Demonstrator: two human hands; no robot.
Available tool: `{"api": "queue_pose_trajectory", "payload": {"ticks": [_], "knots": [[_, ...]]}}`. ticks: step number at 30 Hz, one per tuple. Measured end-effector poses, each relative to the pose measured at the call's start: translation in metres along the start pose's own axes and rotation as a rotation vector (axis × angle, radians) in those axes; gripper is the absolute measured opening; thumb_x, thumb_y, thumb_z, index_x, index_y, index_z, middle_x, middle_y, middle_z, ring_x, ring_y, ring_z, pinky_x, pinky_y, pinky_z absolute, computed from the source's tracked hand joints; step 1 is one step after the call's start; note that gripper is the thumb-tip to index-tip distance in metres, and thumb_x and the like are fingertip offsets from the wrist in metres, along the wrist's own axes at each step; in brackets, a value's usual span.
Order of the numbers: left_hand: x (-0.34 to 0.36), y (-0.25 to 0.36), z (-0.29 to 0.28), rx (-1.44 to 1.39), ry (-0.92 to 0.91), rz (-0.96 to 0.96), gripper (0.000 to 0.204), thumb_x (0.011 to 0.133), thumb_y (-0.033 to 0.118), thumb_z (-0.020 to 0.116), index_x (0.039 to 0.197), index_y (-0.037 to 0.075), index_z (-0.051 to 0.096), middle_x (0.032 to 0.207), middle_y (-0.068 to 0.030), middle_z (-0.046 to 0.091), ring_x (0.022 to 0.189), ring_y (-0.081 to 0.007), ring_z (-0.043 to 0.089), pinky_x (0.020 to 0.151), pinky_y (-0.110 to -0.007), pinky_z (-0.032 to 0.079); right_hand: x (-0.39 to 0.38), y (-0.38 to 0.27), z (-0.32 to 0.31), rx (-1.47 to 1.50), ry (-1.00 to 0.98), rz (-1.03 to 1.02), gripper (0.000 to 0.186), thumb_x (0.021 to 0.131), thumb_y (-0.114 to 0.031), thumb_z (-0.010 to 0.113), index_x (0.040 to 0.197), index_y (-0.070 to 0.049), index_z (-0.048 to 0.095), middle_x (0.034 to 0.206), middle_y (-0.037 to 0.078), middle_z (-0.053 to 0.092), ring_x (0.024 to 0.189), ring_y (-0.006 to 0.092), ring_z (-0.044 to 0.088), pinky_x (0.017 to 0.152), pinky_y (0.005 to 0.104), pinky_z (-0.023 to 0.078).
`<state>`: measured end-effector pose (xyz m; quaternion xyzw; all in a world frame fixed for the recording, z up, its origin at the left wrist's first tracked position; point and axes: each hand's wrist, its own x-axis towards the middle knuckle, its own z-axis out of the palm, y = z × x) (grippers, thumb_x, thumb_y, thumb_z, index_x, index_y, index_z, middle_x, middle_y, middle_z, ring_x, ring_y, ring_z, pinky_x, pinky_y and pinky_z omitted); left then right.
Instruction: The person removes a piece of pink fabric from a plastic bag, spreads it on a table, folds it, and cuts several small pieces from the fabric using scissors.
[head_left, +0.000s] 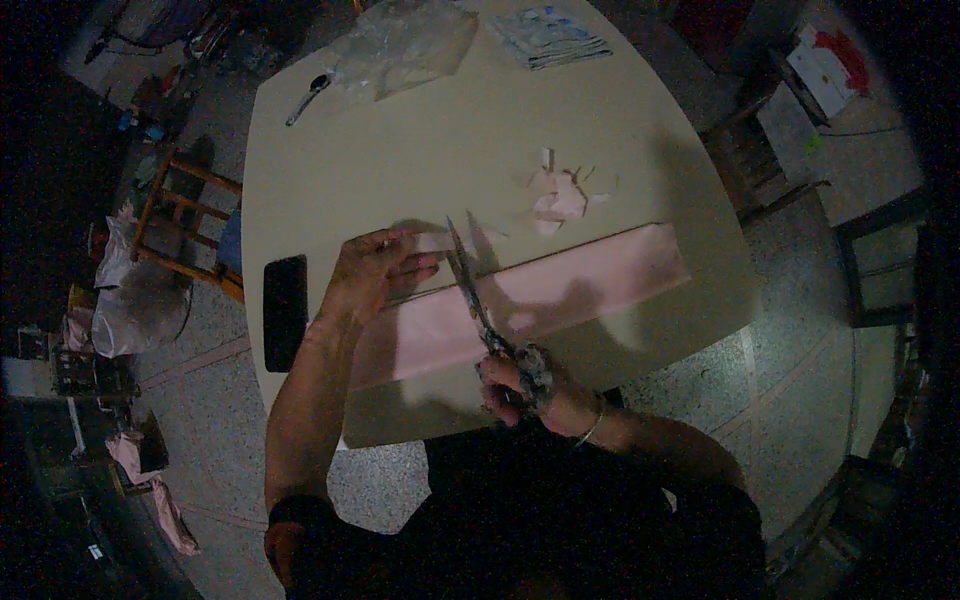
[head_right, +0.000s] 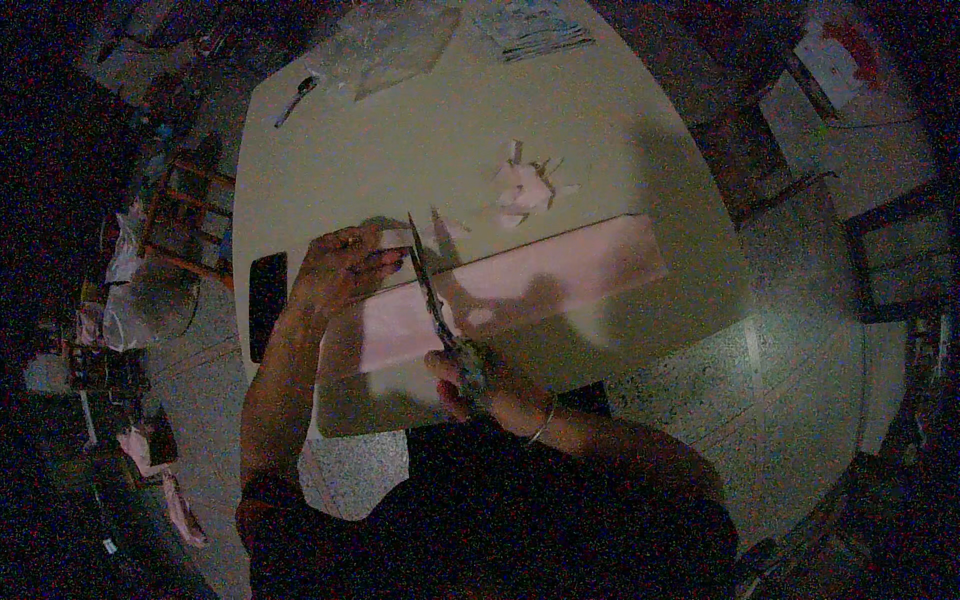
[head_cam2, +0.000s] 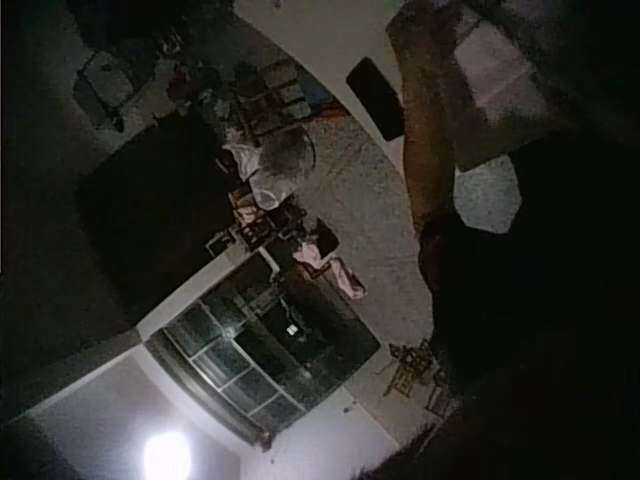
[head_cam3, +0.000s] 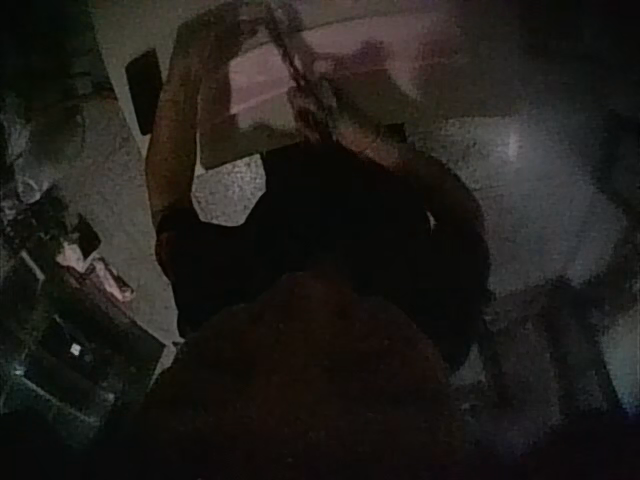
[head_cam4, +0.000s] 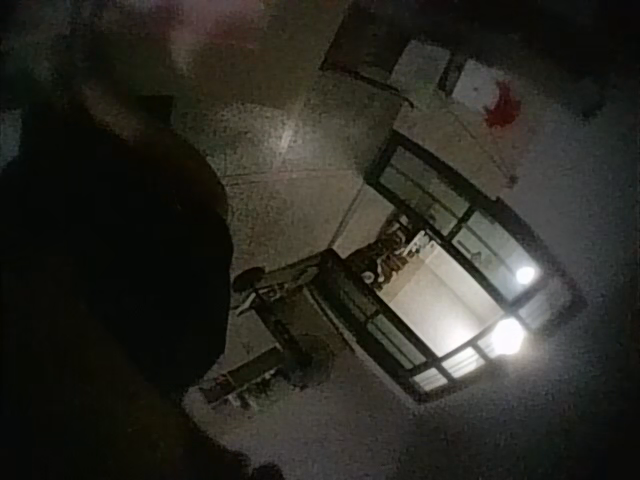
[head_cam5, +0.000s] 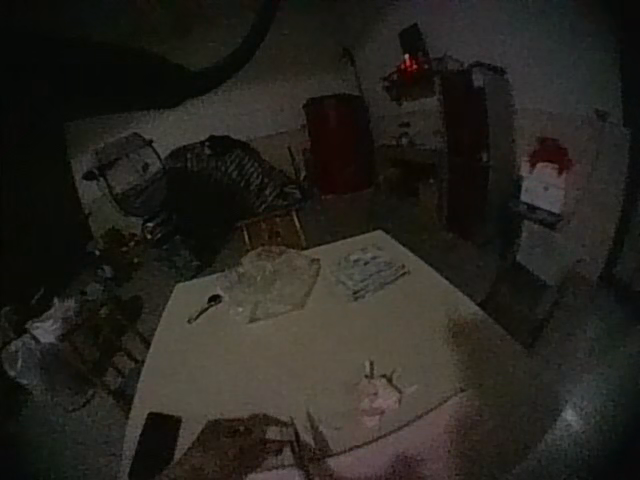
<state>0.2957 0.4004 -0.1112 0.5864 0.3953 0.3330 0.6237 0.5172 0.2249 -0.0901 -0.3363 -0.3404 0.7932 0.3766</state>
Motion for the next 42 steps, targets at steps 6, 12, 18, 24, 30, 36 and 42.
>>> {"api": "queue_pose_trajectory", "payload": {"ticks": [6, 12, 18, 24, 30, 36, 42], "knots": [[-0.002, 0.018, 0.013, -0.371, 0.180, -0.274, 0.024, 0.090, 0.007, 0.063, 0.107, -0.008, 0.057, 0.101, -0.0184, 0.064, 0.090, -0.0301, 0.069, 0.081, -0.040, 0.060, 0.011, -0.009, 0.008, 0.009, 0.122, 0.078, 0.041, 0.092, -0.044, 0.057, 0.071, -0.010, 0.048, 0.054, 0.002, 0.048, 0.047, 0.0099, 0.044, 0.049, 0.0272, 0.035], [-0.001, 0.016, 0.011, -0.390, 0.156, -0.268, 0.027, 0.090, 0.011, 0.064, 0.110, -0.007, 0.058, 0.103, -0.0179, 0.065, 0.092, -0.0294, 0.069, 0.081, -0.039, 0.059, 0.019, -0.013, 0.014, -0.027, 0.198, 0.122, 0.038, 0.092, -0.040, 0.058, 0.070, -0.011, 0.049, 0.055, 0.003, 0.049, 0.044, 0.0099, 0.043, 0.047, 0.0272, 0.036], [0.000, 0.015, 0.010, -0.365, 0.146, -0.270, 0.029, 0.090, 0.013, 0.064, 0.112, -0.006, 0.058, 0.103, -0.0166, 0.065, 0.093, -0.0280, 0.068, 0.081, -0.037, 0.059, 0.024, -0.013, 0.011, -0.018, 0.202, 0.130, 0.035, 0.090, -0.036, 0.063, 0.072, -0.009, 0.051, 0.056, 0.002, 0.051, 0.044, 0.0102, 0.046, 0.046, 0.0279, 0.039], [0.000, 0.020, 0.013, -0.352, 0.133, -0.262, 0.028, 0.091, 0.011, 0.062, 0.113, -0.006, 0.058, 0.103, -0.0165, 0.065, 0.092, -0.0283, 0.068, 0.083, -0.038, 0.058, 0.029, -0.010, 0.006, -0.097, 0.223, 0.093, 0.033, 0.090, -0.032, 0.063, 0.071, -0.008, 0.052, 0.056, 0.002, 0.052, 0.044, 0.0104, 0.047, 0.045, 0.0279, 0.038], [0.006, -0.018, -0.012, -0.190, 0.088, -0.145, 0.024, 0.091, 0.008, 0.060, 0.111, -0.006, 0.055, 0.099, -0.0147, 0.064, 0.091, -0.0282, 0.068, 0.083, -0.037, 0.059, 0.032, 0.002, -0.004, 0.032, 0.126, 0.009, 0.030, 0.090, -0.030, 0.065, 0.074, -0.006, 0.056, 0.060, 0.004, 0.055, 0.048, 0.0117, 0.052, 0.045, 0.0278, 0.041], [-0.017, 0.062, 0.020, 0.063, 0.001, -0.219, 0.032, 0.091, 0.009, 0.061, 0.119, -0.002, 0.049, 0.100, -0.0153, 0.067, 0.103, -0.0255, 0.065, 0.081, -0.044, 0.058, 0.018, -0.028, -0.023, 0.052, 0.136, -0.229, 0.028, 0.092, -0.032, 0.059, 0.089, -0.005, 0.057, 0.083, 0.010, 0.063, 0.069, 0.0174, 0.063, 0.063, 0.0292, 0.053], [-0.035, 0.073, 0.059, 0.181, -0.352, -0.120, 0.038, 0.092, 0.002, 0.055, 0.127, 0.002, 0.042, 0.120, -0.0098, 0.054, 0.097, -0.0204, 0.062, 0.085, -0.038, 0.055, 0.015, -0.075, -0.026, -0.546, 0.276, -0.442, 0.031, 0.085, -0.025, 0.069, 0.100, -0.003, 0.054, 0.086, 0.012, 0.067, 0.076, 0.0256, 0.068, 0.070, 0.0339, 0.054]]}}
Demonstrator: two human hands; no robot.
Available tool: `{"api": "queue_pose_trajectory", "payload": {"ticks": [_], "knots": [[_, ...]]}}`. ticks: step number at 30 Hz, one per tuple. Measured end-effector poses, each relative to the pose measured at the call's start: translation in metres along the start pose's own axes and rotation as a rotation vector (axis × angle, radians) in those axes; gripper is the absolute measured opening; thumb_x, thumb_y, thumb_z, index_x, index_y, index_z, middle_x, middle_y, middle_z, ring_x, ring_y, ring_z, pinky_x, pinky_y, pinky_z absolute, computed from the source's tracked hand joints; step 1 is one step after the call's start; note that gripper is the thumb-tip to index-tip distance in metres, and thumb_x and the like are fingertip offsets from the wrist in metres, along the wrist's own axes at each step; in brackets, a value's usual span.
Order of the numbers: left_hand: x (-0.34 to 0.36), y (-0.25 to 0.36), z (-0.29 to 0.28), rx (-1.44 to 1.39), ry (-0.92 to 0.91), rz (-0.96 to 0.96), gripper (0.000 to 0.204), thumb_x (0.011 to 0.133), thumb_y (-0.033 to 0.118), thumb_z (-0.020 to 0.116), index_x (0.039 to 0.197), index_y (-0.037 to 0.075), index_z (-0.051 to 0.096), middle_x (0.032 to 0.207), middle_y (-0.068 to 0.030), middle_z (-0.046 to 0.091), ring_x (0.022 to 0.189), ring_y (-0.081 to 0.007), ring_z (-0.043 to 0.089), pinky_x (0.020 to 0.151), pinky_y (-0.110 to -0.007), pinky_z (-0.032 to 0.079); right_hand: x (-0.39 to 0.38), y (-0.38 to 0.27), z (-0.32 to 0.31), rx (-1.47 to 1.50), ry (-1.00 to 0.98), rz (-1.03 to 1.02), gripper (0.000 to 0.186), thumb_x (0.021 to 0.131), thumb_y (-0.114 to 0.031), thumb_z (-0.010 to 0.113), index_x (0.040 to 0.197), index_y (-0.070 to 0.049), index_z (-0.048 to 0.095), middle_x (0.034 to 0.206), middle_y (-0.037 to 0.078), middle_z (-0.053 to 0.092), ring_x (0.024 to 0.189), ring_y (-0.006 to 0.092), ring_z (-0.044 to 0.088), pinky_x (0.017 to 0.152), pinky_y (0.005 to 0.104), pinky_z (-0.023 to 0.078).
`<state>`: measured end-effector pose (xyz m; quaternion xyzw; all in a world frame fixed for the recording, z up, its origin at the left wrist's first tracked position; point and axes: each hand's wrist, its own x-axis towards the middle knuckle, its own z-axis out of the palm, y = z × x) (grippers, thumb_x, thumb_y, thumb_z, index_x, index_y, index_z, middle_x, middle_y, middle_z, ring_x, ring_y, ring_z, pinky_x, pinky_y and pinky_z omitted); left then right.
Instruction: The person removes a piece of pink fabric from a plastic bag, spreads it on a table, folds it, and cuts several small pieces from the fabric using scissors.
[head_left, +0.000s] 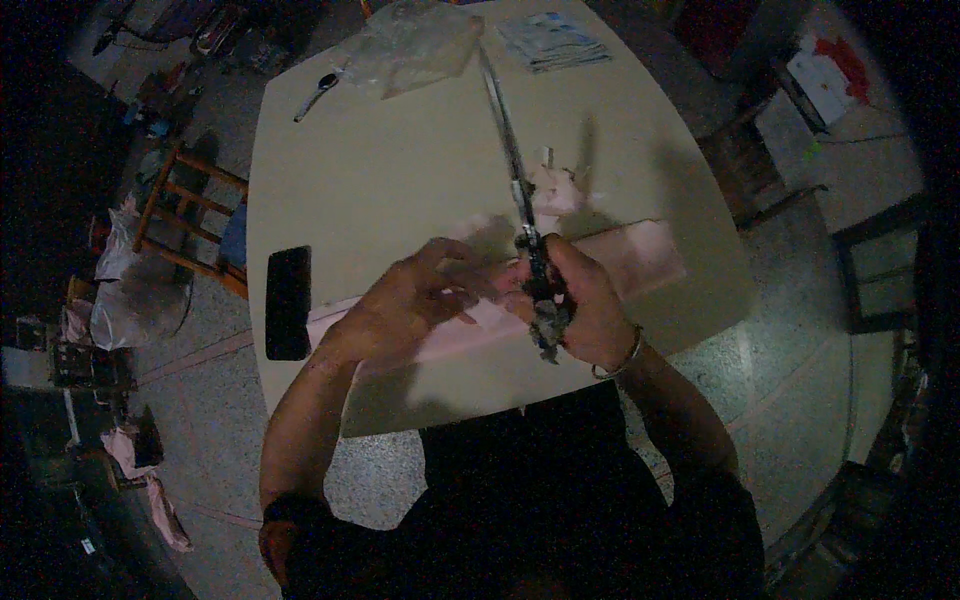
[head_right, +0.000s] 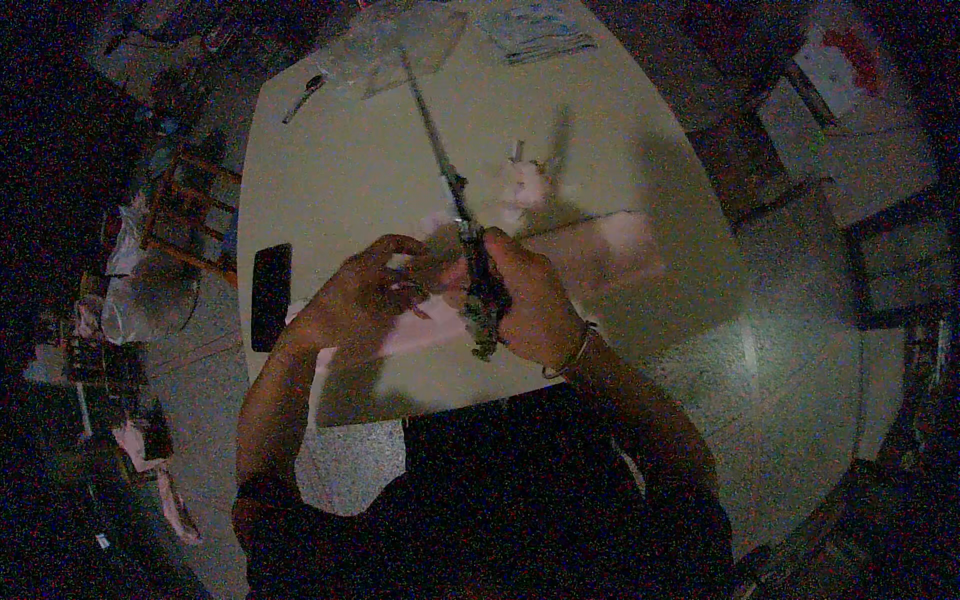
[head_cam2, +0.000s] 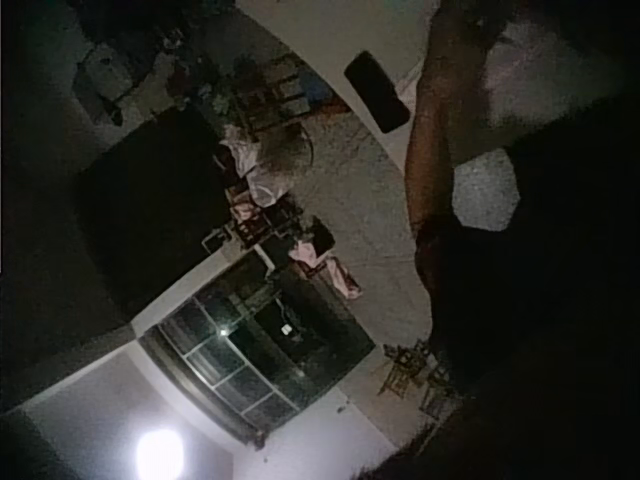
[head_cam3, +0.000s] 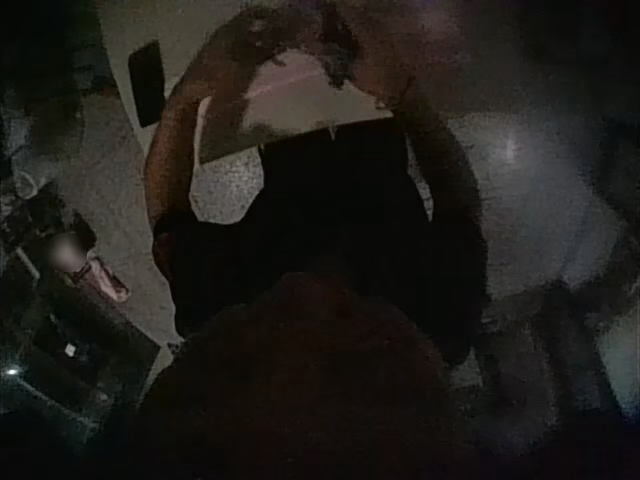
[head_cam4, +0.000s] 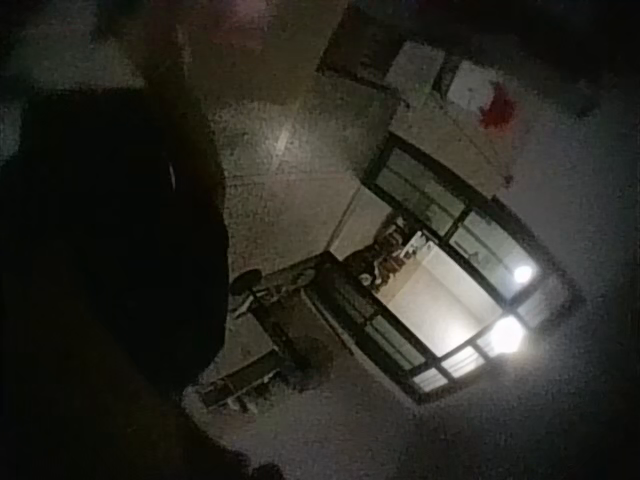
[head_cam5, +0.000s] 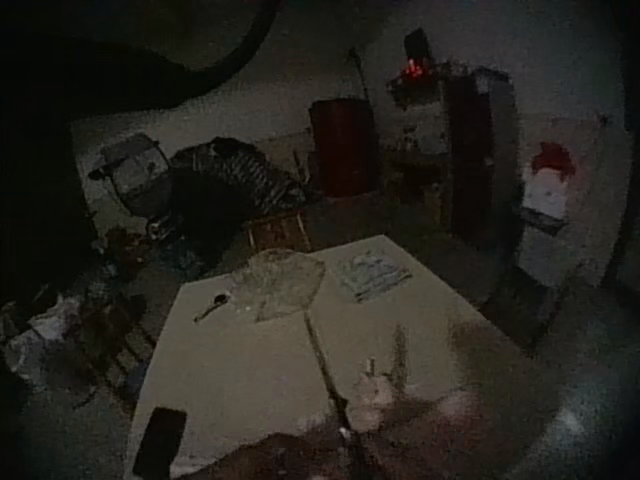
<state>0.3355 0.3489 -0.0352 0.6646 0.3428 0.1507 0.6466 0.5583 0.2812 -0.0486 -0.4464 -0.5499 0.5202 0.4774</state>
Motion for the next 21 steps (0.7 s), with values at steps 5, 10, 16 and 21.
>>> {"api": "queue_pose_trajectory", "payload": {"ticks": [5, 10, 16, 21], "knots": [[0.002, 0.000, 0.019, 0.106, -0.067, 0.061, 0.063, 0.081, -0.001, 0.067, 0.135, -0.002, 0.035, 0.110, -0.0197, 0.062, 0.100, -0.0281, 0.064, 0.085, -0.036, 0.052, -0.004, -0.001, 0.015, -0.506, 0.004, -0.201, 0.031, 0.079, -0.010, 0.075, 0.098, -0.003, 0.052, 0.090, 0.009, 0.070, 0.078, 0.0185, 0.069, 0.069, 0.0311, 0.054], [0.004, 0.018, 0.025, 0.387, -0.117, 0.004, 0.074, 0.077, 0.004, 0.073, 0.138, -0.003, 0.030, 0.108, -0.0210, 0.064, 0.101, -0.0296, 0.064, 0.085, -0.038, 0.051, -0.007, -0.001, 0.021, -0.419, 0.015, -0.218, 0.031, 0.078, -0.011, 0.075, 0.097, -0.002, 0.053, 0.086, 0.010, 0.069, 0.078, 0.0203, 0.069, 0.067, 0.0323, 0.055], [0.004, 0.033, 0.031, 0.419, -0.126, -0.083, 0.063, 0.079, 0.000, 0.070, 0.133, 0.000, 0.037, 0.103, -0.0184, 0.065, 0.099, -0.0288, 0.064, 0.084, -0.035, 0.051, -0.012, 0.000, 0.022, -0.440, 0.036, -0.198, 0.031, 0.080, -0.005, 0.070, 0.106, -0.005, 0.052, 0.085, 0.005, 0.065, 0.073, 0.0190, 0.065, 0.067, 0.0322, 0.054], [0.004, 0.014, 0.042, -0.110, 0.092, -0.081, 0.023, 0.088, 0.000, 0.063, 0.109, 0.002, 0.054, 0.087, -0.0060, 0.063, 0.093, -0.0175, 0.063, 0.082, -0.030, 0.050, -0.013, 0.003, 0.022, -0.211, 0.182, -0.249, 0.023, 0.081, -0.001, 0.068, 0.099, -0.004, 0.054, 0.086, 0.006, 0.062, 0.077, 0.0148, 0.062, 0.066, 0.0309, 0.053]]}}
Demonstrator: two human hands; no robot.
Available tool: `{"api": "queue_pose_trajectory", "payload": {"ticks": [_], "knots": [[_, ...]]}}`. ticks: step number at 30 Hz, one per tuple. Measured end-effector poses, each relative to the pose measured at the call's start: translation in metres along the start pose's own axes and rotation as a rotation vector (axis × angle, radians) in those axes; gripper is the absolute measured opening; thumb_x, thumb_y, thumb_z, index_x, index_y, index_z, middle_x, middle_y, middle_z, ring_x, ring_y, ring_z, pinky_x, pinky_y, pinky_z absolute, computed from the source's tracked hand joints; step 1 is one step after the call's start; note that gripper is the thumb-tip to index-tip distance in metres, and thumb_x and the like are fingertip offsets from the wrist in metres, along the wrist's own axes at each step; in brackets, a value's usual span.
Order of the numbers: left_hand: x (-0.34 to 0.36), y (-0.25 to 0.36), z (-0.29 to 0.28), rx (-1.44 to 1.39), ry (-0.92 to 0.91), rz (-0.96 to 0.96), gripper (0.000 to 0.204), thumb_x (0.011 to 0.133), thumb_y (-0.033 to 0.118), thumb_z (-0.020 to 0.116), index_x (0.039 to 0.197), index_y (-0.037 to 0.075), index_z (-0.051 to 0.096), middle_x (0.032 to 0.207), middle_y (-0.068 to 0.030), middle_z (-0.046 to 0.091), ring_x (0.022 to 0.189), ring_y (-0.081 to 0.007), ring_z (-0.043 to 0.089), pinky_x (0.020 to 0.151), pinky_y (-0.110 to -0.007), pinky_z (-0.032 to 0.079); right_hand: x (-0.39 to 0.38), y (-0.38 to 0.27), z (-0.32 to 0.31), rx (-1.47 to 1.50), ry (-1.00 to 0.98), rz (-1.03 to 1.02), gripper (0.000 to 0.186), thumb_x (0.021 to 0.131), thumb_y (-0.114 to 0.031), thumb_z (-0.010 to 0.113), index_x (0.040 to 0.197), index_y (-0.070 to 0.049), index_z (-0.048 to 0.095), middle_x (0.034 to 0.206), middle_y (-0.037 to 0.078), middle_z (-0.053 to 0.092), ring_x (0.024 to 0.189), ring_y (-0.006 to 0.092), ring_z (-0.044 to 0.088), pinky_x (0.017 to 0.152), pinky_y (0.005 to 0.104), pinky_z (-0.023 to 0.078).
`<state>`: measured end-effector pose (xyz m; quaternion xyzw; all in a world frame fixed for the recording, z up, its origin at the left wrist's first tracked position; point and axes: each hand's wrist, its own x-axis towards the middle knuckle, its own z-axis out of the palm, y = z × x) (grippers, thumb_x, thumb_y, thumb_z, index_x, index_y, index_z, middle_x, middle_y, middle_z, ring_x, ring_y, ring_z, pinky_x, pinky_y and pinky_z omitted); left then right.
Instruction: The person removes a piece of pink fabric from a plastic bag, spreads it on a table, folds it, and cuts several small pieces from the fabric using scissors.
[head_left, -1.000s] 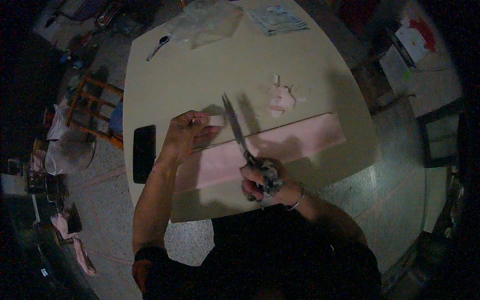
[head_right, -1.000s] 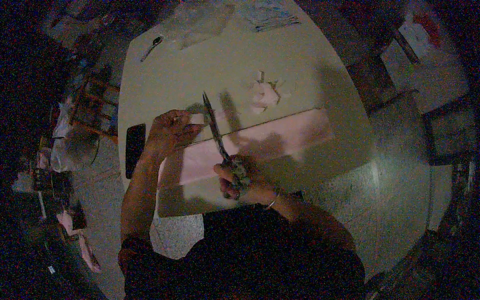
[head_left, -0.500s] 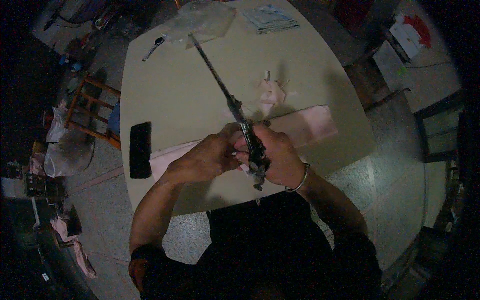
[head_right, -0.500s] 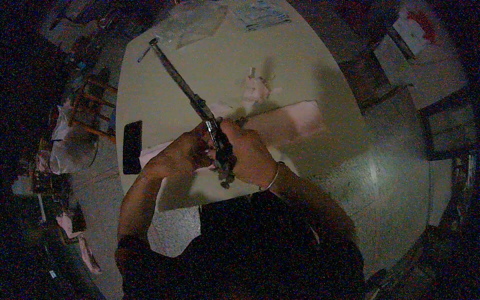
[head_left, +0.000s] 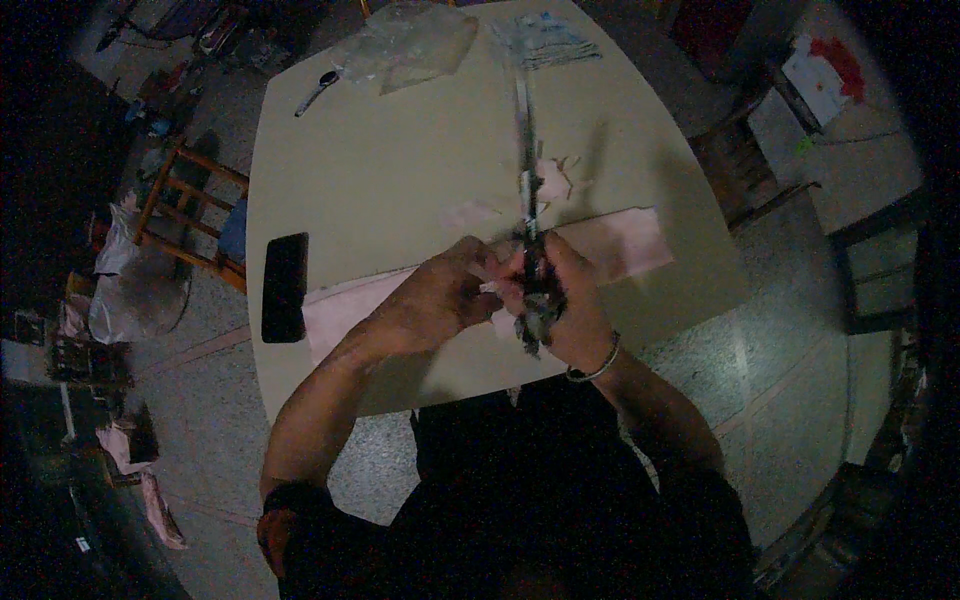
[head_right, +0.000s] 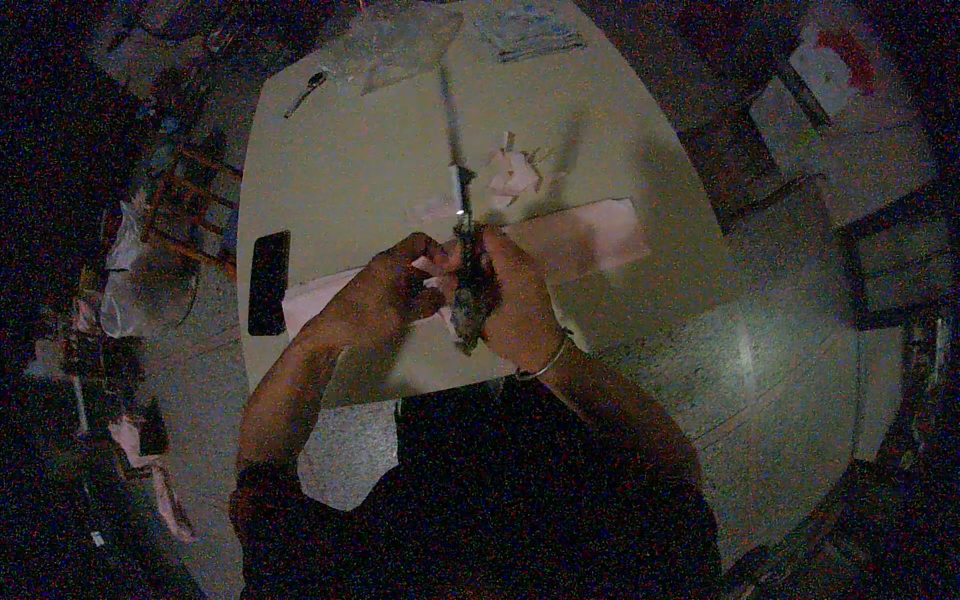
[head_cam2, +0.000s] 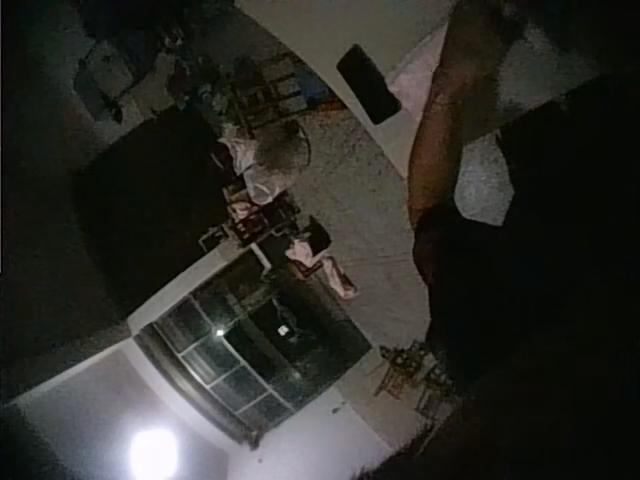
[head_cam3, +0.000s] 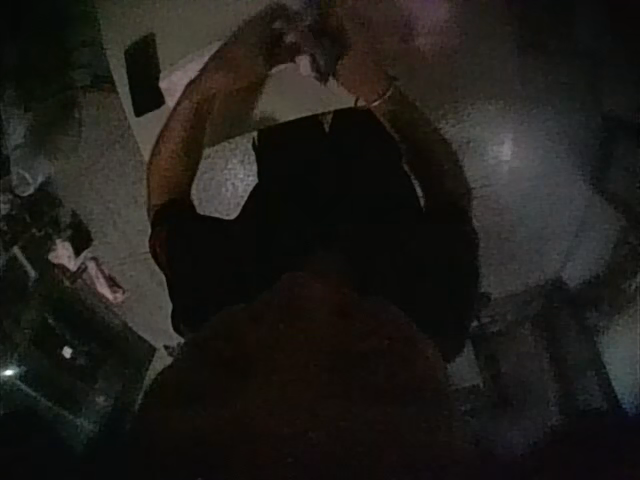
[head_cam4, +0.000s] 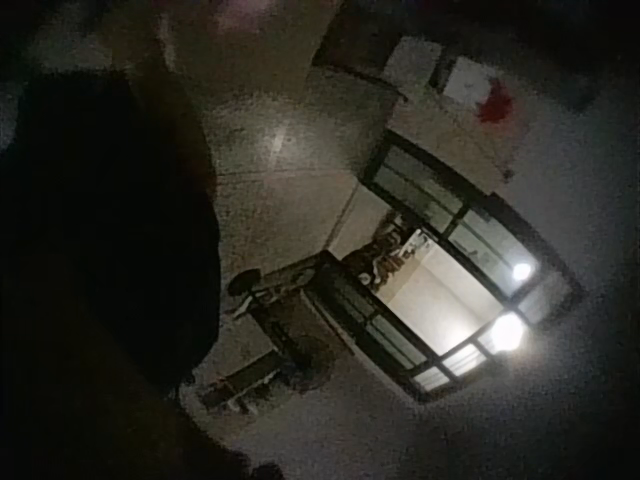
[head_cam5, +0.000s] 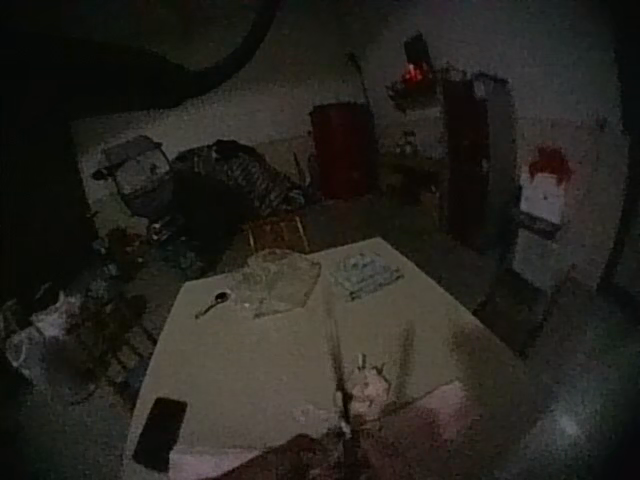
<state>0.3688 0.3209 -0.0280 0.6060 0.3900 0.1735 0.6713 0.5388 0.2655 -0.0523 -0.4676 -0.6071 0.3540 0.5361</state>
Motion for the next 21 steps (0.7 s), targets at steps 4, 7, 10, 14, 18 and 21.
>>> {"api": "queue_pose_trajectory", "payload": {"ticks": [4, 7, 10, 14, 18, 21], "knots": [[-0.001, -0.014, 0.000, 0.049, -0.006, 0.036, 0.010, 0.092, 0.004, 0.059, 0.101, 0.004, 0.054, 0.097, -0.0056, 0.063, 0.094, -0.0139, 0.057, 0.087, -0.029, 0.046, -0.001, 0.004, 0.003, 0.341, 0.134, 0.283, 0.021, 0.080, 0.004, 0.068, 0.093, -0.005, 0.054, 0.085, 0.006, 0.062, 0.077, 0.0144, 0.061, 0.063, 0.0328, 0.052], [0.000, -0.027, 0.006, -0.149, 0.065, 0.039, 0.007, 0.091, 0.004, 0.059, 0.095, 0.007, 0.054, 0.094, -0.0056, 0.064, 0.092, -0.0163, 0.059, 0.088, -0.031, 0.046, 0.000, 0.013, -0.004, 1.147, 0.065, 0.332, 0.008, 0.089, -0.011, 0.061, 0.091, -0.006, 0.055, 0.082, 0.005, 0.061, 0.069, 0.0155, 0.059, 0.060, 0.0334, 0.052], [-0.003, -0.029, 0.016, -0.348, 0.116, 0.032, 0.008, 0.092, 0.005, 0.060, 0.093, 0.009, 0.053, 0.091, -0.0060, 0.064, 0.089, -0.0181, 0.061, 0.085, -0.033, 0.047, -0.002, 0.010, -0.001, 1.072, 0.148, 0.307, 0.020, 0.095, -0.025, 0.053, 0.090, -0.006, 0.055, 0.078, 0.004, 0.058, 0.062, 0.0164, 0.056, 0.057, 0.0326, 0.049], [-0.008, -0.036, 0.010, -0.382, 0.193, 0.010, 0.009, 0.092, 0.007, 0.061, 0.092, 0.012, 0.053, 0.085, -0.0057, 0.063, 0.084, -0.0188, 0.061, 0.080, -0.033, 0.048, -0.003, 0.007, -0.004, 0.767, 0.105, 0.369, 0.021, 0.094, -0.026, 0.054, 0.091, -0.005, 0.054, 0.072, 0.005, 0.055, 0.057, 0.0151, 0.051, 0.051, 0.0283, 0.042], [-0.014, -0.045, -0.022, -0.580, 0.172, -0.031, 0.002, 0.092, 0.008, 0.061, 0.090, 0.008, 0.060, 0.079, -0.0065, 0.065, 0.078, -0.0148, 0.059, 0.077, -0.030, 0.046, -0.027, -0.007, -0.033, 0.495, -0.269, 0.335, 0.038, 0.095, -0.041, 0.048, 0.093, -0.003, 0.055, 0.074, 0.006, 0.059, 0.060, 0.0182, 0.056, 0.050, 0.0287, 0.045], [-0.017, -0.038, -0.029, -0.710, 0.195, 0.012, 0.002, 0.090, 0.007, 0.062, 0.089, 0.008, 0.060, 0.076, -0.0073, 0.064, 0.078, -0.0151, 0.058, 0.074, -0.031, 0.047, -0.059, -0.004, -0.050, 0.548, -0.424, 0.516, 0.044, 0.094, -0.046, 0.049, 0.093, -0.003, 0.055, 0.072, 0.008, 0.058, 0.059, 0.0176, 0.055, 0.048, 0.0281, 0.044]]}}
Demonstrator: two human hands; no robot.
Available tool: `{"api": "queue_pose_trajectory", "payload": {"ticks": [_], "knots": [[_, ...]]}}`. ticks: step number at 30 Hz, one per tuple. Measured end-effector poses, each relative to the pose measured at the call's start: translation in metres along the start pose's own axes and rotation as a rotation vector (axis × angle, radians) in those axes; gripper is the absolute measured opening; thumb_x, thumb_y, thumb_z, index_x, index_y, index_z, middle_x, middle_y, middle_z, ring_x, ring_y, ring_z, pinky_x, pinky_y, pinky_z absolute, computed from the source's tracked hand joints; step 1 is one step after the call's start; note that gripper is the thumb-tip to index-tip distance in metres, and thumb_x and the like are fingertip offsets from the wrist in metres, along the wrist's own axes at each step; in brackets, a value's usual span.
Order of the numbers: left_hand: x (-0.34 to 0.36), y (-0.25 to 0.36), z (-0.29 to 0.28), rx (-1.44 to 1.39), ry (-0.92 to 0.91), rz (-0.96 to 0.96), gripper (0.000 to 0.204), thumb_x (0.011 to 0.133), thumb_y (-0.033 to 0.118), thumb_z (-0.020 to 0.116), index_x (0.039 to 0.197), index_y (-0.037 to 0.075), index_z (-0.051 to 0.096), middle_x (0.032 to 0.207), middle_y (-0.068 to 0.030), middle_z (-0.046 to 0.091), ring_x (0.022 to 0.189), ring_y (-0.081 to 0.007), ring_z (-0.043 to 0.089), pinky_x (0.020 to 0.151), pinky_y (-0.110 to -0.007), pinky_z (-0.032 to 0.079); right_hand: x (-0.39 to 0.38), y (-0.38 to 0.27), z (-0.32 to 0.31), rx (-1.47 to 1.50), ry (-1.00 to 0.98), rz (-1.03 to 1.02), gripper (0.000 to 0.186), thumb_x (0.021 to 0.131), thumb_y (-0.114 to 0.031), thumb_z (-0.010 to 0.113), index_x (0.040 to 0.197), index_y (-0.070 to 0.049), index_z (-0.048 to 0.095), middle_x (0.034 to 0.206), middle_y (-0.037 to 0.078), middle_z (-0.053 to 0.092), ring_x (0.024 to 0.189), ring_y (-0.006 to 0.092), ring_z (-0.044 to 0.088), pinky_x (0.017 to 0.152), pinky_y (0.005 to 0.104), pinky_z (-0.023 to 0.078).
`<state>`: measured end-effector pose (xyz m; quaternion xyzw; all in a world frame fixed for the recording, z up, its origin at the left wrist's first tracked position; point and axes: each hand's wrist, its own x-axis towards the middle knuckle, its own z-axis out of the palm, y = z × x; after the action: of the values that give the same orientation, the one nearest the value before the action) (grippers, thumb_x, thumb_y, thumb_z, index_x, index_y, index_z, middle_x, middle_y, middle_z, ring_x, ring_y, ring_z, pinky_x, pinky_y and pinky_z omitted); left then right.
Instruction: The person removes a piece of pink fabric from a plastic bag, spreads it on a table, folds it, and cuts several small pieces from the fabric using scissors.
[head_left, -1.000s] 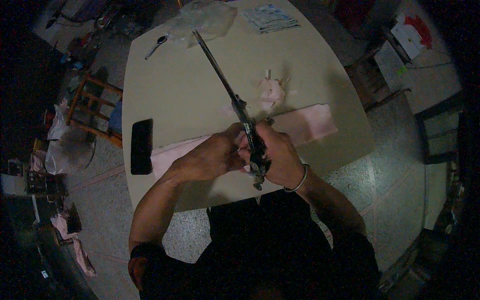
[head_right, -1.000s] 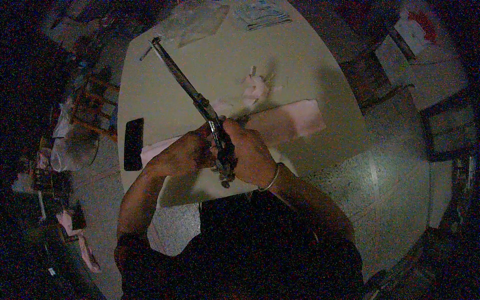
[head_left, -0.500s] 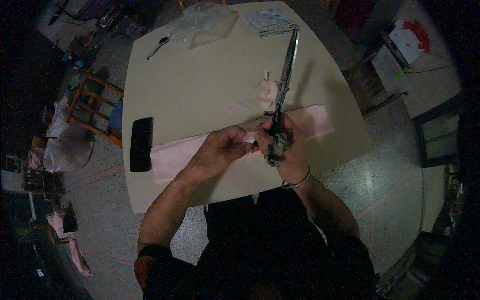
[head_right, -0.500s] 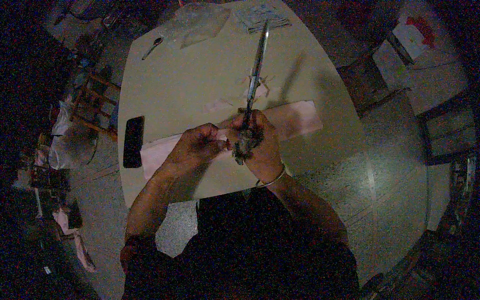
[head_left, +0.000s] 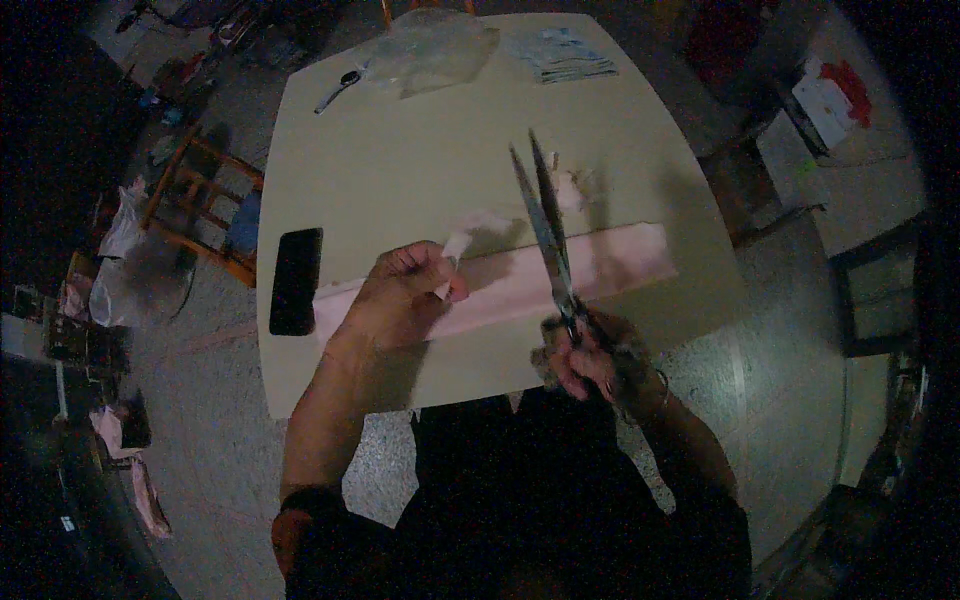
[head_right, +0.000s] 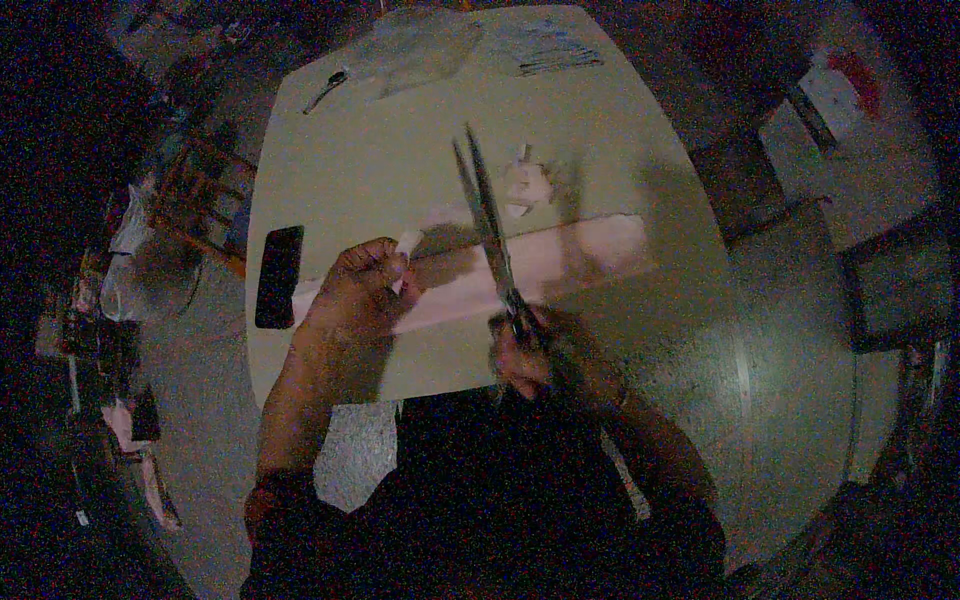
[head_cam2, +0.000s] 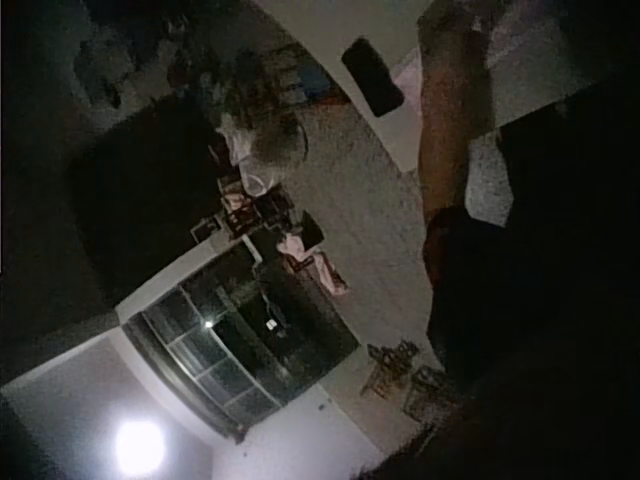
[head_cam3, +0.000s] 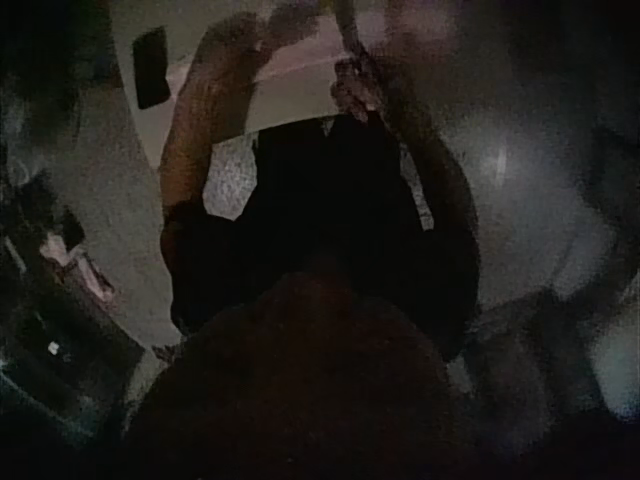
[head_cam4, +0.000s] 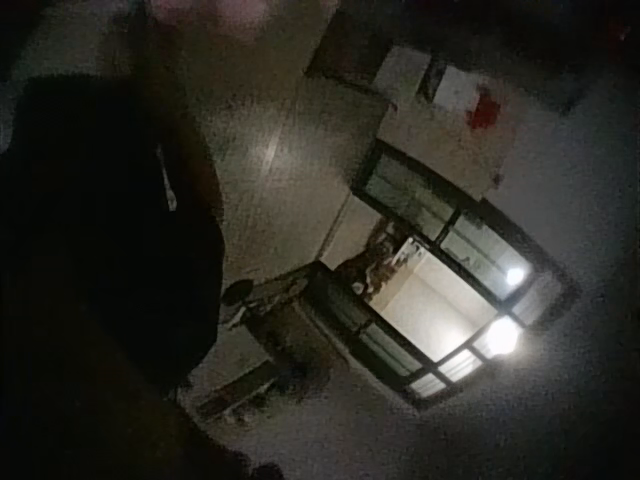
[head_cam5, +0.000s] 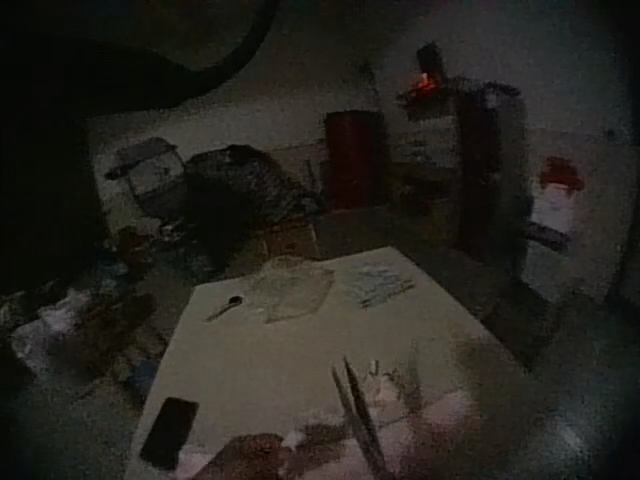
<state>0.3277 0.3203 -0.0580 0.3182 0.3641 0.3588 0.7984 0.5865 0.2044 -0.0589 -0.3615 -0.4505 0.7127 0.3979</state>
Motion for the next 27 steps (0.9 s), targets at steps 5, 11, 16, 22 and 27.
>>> {"api": "queue_pose_trajectory", "payload": {"ticks": [5, 11, 16, 22, 27], "knots": [[-0.004, 0.004, -0.018, 0.072, -0.010, 0.069, 0.004, 0.090, 0.008, 0.063, 0.088, 0.008, 0.060, 0.075, -0.0073, 0.063, 0.078, -0.0161, 0.059, 0.073, -0.034, 0.049, -0.032, 0.012, 0.016, 0.177, -0.162, 0.246, 0.050, 0.094, -0.052, 0.046, 0.095, -0.003, 0.054, 0.073, 0.010, 0.058, 0.056, 0.0171, 0.053, 0.046, 0.0275, 0.043], [-0.005, 0.002, -0.028, 0.199, -0.106, 0.133, 0.005, 0.090, 0.010, 0.064, 0.089, 0.009, 0.060, 0.078, -0.0057, 0.065, 0.075, -0.0167, 0.064, 0.071, -0.030, 0.052, -0.049, 0.010, 0.034, -0.063, -0.142, 0.303, 0.059, 0.091, -0.060, 0.047, 0.104, -0.003, 0.054, 0.076, 0.006, 0.059, 0.054, 0.0145, 0.049, 0.047, 0.0265, 0.041], [-0.006, 0.000, -0.026, 0.175, -0.063, 0.117, 0.007, 0.089, 0.010, 0.065, 0.088, 0.009, 0.059, 0.079, -0.0058, 0.066, 0.076, -0.0161, 0.065, 0.069, -0.027, 0.053, -0.050, 0.028, 0.028, 0.179, -0.192, 0.213, 0.062, 0.087, -0.063, 0.052, 0.103, -0.003, 0.054, 0.072, 0.003, 0.056, 0.052, 0.0128, 0.047, 0.047, 0.0258, 0.039], [-0.005, -0.002, -0.033, 0.158, -0.105, 0.083, 0.013, 0.087, 0.006, 0.067, 0.086, 0.008, 0.054, 0.077, -0.0082, 0.066, 0.077, -0.0199, 0.064, 0.075, -0.034, 0.053, -0.049, 0.022, 0.031, 0.041, -0.198, 0.221, 0.061, 0.086, -0.064, 0.053, 0.101, -0.004, 0.054, 0.067, 0.000, 0.051, 0.054, 0.0118, 0.045, 0.046, 0.0261, 0.037], [-0.008, -0.004, -0.026, 0.129, -0.205, 0.120, 0.010, 0.089, 0.010, 0.066, 0.090, 0.011, 0.056, 0.078, -0.0074, 0.066, 0.075, -0.0169, 0.062, 0.069, -0.027, 0.048, -0.046, 0.047, 0.021, 0.129, -0.262, 0.204, 0.063, 0.084, -0.064, 0.054, 0.104, -0.004, 0.053, 0.064, -0.001, 0.048, 0.051, 0.0115, 0.042, 0.046, 0.0258, 0.036]]}}
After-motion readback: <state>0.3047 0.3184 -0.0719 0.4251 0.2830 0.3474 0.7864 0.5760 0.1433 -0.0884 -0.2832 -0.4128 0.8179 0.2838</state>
